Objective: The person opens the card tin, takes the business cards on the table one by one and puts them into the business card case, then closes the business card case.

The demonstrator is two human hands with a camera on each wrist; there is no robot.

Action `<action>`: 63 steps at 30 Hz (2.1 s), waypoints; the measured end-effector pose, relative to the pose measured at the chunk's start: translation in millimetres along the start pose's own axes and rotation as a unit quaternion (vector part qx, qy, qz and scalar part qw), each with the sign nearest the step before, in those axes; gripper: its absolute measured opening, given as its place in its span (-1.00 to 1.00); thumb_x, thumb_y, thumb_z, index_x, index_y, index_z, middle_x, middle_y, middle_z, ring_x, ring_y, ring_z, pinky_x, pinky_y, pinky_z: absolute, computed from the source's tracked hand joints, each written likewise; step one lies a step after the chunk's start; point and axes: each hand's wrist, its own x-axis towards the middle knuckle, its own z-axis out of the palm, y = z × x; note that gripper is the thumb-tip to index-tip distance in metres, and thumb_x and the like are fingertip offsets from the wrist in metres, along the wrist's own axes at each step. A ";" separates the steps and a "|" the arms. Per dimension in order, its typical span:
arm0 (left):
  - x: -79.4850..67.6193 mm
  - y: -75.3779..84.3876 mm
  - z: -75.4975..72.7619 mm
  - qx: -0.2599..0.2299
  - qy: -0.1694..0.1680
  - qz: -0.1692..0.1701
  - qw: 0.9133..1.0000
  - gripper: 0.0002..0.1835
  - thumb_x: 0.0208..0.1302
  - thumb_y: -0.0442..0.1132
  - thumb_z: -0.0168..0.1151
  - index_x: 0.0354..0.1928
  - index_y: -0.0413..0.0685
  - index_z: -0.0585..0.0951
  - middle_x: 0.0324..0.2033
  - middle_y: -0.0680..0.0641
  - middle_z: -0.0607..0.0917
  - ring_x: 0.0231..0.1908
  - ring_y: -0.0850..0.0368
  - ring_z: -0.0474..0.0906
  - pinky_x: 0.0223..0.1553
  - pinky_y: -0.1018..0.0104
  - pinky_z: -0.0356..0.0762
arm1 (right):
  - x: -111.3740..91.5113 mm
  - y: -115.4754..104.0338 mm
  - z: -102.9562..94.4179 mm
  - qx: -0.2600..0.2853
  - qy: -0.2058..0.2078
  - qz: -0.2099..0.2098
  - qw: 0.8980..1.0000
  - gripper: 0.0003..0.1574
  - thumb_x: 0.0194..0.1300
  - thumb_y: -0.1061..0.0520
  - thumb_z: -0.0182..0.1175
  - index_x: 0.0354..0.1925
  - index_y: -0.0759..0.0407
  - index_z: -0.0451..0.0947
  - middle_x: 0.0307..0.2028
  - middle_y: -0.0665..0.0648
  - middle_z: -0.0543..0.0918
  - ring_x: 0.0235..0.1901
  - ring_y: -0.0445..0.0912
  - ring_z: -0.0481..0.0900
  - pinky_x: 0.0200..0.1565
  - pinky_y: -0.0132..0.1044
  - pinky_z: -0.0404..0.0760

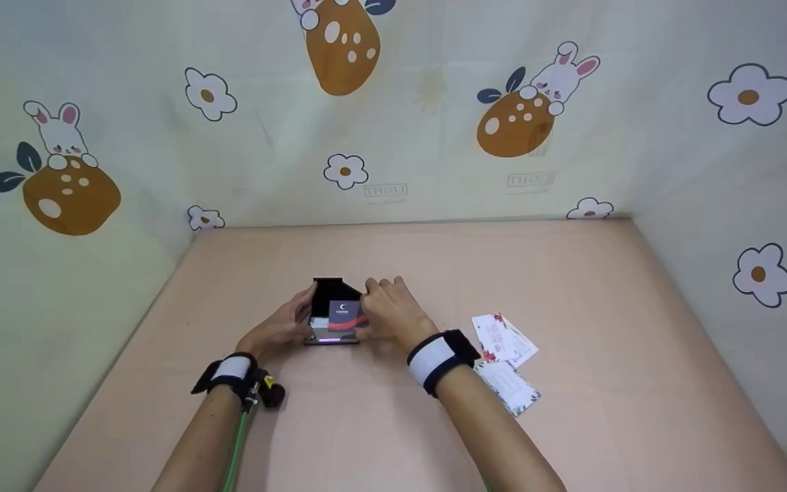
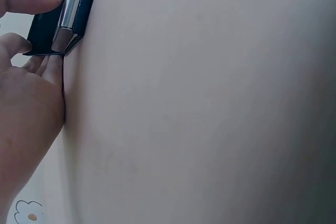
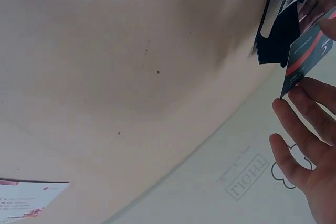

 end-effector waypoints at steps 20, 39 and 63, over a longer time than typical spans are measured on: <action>-3.9 -6.3 -2.7 0.008 0.005 0.011 1.000 0.10 -0.04 -0.58 0.12 0.60 -0.14 -0.11 0.60 -0.25 -0.12 0.58 -0.23 -0.09 0.58 0.01 -0.04 | 33.3 -24.1 20.9 -0.043 -0.043 0.036 0.998 -0.27 0.07 -0.32 0.39 -0.21 0.33 0.71 -0.18 0.21 0.67 -0.29 0.05 0.63 -0.17 -0.06 0.66; 0.7 -2.0 0.1 0.043 0.016 0.000 0.999 0.11 -0.06 -0.51 0.16 0.60 -0.07 -0.06 0.60 -0.22 -0.07 0.59 -0.19 -0.14 0.59 0.00 -0.09 | 41.1 -29.9 44.8 -0.034 0.005 0.074 0.997 -0.29 0.13 -0.27 0.37 -0.11 0.34 0.69 -0.20 0.19 0.64 -0.28 0.05 0.63 -0.21 -0.10 0.62; 2.7 -3.9 -1.2 -0.003 0.002 0.023 1.000 0.15 -0.13 -0.57 0.10 0.60 -0.11 -0.11 0.59 -0.30 -0.11 0.59 -0.18 -0.11 0.58 0.00 -0.07 | 43.1 -45.1 44.0 0.051 -0.044 0.151 0.986 -0.46 0.26 -0.15 0.33 -0.01 0.24 0.68 -0.09 0.28 0.64 -0.13 0.15 0.64 -0.09 0.00 0.62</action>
